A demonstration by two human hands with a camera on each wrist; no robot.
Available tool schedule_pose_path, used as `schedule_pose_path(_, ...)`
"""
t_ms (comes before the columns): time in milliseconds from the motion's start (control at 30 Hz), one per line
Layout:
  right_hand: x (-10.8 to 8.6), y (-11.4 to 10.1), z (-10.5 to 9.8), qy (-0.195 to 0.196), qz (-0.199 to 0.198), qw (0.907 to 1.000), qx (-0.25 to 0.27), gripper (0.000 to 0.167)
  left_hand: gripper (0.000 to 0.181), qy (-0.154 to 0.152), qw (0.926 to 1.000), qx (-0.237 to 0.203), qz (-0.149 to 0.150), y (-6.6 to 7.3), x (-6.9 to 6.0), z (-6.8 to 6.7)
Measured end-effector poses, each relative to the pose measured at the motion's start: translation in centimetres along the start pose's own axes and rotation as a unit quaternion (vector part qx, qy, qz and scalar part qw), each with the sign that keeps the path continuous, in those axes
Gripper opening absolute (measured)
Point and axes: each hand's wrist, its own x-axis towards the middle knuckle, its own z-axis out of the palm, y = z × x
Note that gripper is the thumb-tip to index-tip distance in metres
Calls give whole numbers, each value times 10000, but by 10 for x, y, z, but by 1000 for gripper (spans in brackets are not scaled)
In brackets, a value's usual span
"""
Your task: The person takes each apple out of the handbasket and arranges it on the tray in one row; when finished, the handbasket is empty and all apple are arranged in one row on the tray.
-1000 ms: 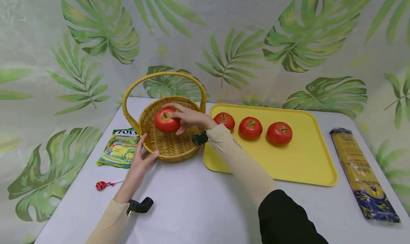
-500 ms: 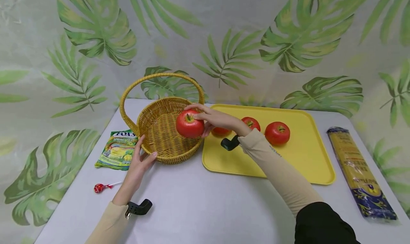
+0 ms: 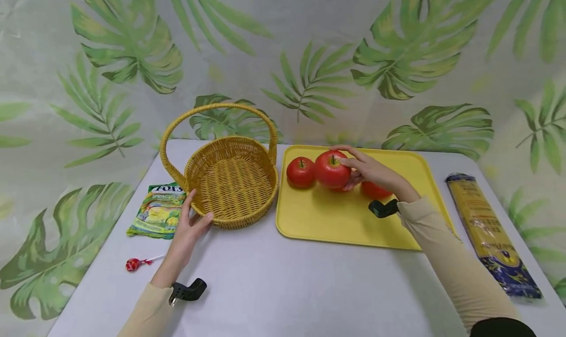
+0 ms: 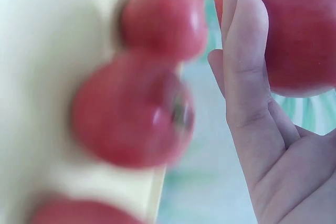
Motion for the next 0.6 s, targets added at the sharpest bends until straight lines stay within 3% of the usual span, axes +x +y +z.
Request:
schedule_pose_path(333, -76, 39, -59, 775, 49, 9968, 176, 53, 78, 40, 9999, 84, -107, -1, 0, -1)
schedule_pose_path(600, -122, 68, -86, 1368, 68, 9902, 271, 36, 79, 66, 9998, 142, -129, 0, 1, -1)
